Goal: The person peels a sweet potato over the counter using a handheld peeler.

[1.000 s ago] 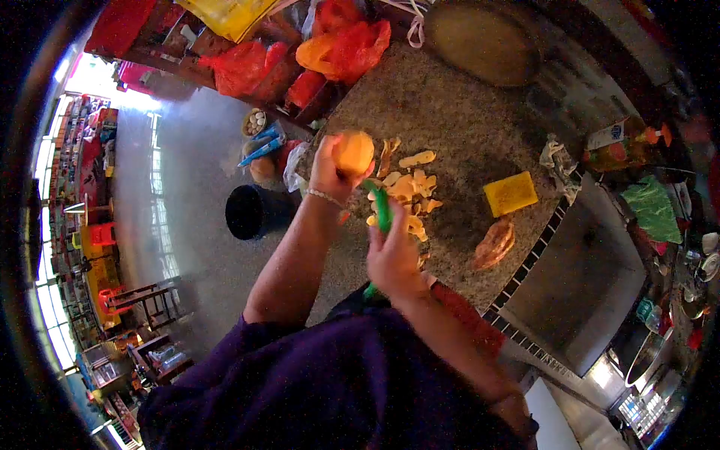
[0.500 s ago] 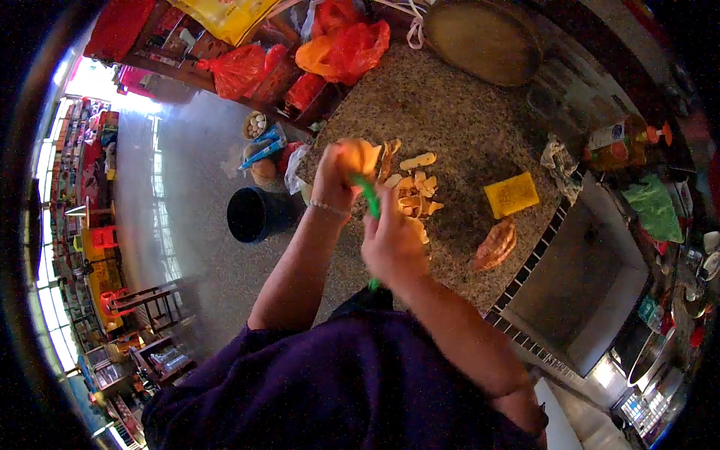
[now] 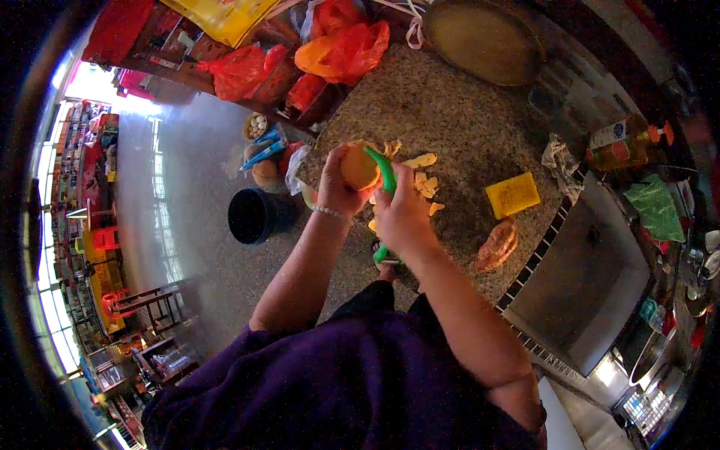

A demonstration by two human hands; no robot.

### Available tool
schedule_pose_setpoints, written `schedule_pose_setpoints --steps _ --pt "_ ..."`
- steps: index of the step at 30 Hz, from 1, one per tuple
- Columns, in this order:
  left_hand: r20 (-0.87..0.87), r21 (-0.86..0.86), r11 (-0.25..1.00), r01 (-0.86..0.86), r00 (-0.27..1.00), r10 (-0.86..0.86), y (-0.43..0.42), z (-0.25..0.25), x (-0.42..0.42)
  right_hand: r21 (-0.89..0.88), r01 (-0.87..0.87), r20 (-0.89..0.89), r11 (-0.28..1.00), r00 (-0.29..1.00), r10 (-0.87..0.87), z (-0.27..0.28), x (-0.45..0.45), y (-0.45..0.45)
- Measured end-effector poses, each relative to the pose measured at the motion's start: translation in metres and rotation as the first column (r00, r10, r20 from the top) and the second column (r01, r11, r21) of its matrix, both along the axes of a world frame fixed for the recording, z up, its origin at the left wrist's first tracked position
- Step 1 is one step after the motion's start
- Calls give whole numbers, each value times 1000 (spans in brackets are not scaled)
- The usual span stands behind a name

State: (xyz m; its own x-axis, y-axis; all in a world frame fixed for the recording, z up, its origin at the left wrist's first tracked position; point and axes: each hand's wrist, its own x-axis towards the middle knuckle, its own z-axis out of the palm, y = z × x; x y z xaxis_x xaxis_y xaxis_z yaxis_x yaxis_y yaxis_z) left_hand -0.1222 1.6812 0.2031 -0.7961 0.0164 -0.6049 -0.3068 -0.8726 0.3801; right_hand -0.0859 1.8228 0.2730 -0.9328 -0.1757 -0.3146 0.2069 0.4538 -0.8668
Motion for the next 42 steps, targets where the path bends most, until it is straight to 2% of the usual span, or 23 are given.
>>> schedule_pose_setpoints --steps 3,4,5,7,8,9,10,12,14,17,18,21,22,25,26,28,29,31,32,34,36,39,42 --pt "32 -122 991 -47 998 51 -3 -2 -5 4 5 -122 1000 992 -5 0 43 -14" --pt "114 -124 986 -115 985 129 -5 -3 -12 -26 -10 -206 1000 979 5 0 60 -17" --pt "94 -80 991 -105 989 113 -8 -2 -15 -53 -28 -289 998 957 12 -1 68 -18" --pt "52 1 997 -78 996 78 -18 2 -16 -88 26 -264 996 963 -49 -6 61 -13" --pt "-88 100 995 6 996 3 -24 -5 -13 -107 38 -244 994 968 -63 -4 49 -6" --pt "-85 127 992 14 996 -3 -24 1 -10 -124 50 -228 991 970 -78 -2 35 1" --pt "-81 157 987 21 997 -8 -22 5 -6 -190 38 -75 981 996 -53 -1 24 6" --pt "-77 248 969 1 997 19 -16 7 -2 -171 34 -103 985 993 -52 3 6 7" --pt "-34 190 981 -33 999 40 -8 5 1 -113 15 -103 993 994 -27 4 -3 7" --pt "-22 77 996 -43 999 45 -4 6 0 118 7 -144 993 989 11 7 23 -12" --pt "-56 70 997 -44 997 48 -3 4 -1 -7 29 -252 1000 967 -29 5 37 -18" --pt "-140 12 999 -34 989 36 0 2 -2 -79 50 -343 996 936 -75 -2 46 -12" --pt "-134 18 999 -27 991 30 1 2 0 -148 45 -258 988 963 -82 -1 47 -10" --pt "-68 12 998 -57 996 58 -5 0 -5 24 -77 -234 997 969 80 18 71 -13" --pt "-10 31 993 -115 993 116 -7 3 -8 -51 -82 -183 995 981 72 21 81 -18" --pt "74 -5 985 -174 982 174 -13 9 -13 -62 -25 -306 998 952 5 6 75 -13" --pt "-35 32 995 -94 995 95 -20 6 -9 -75 6 -359 997 933 -33 0 71 -9" --pt "-266 74 994 83 962 -61 -30 -2 -7 -185 30 -151 982 987 -59 3 54 -2" --pt "-205 94 994 51 978 -31 -26 12 -2 -233 53 -16 971 998 -59 17 45 2" --pt "-183 87 995 56 982 -39 -23 16 5 -220 40 -181 975 980 -81 8 36 4" --pt "-174 120 993 17 985 4 -21 19 14 -213 55 -190 975 977 -96 9 29 4" --pt "-177 76 993 90 981 -75 -24 17 20 -200 37 -279 979 956 -93 10 19 5" --pt "-217 -112 992 51 973 -75 -24 22 22 -114 -11 -321 993 947 -27 21 20 6"
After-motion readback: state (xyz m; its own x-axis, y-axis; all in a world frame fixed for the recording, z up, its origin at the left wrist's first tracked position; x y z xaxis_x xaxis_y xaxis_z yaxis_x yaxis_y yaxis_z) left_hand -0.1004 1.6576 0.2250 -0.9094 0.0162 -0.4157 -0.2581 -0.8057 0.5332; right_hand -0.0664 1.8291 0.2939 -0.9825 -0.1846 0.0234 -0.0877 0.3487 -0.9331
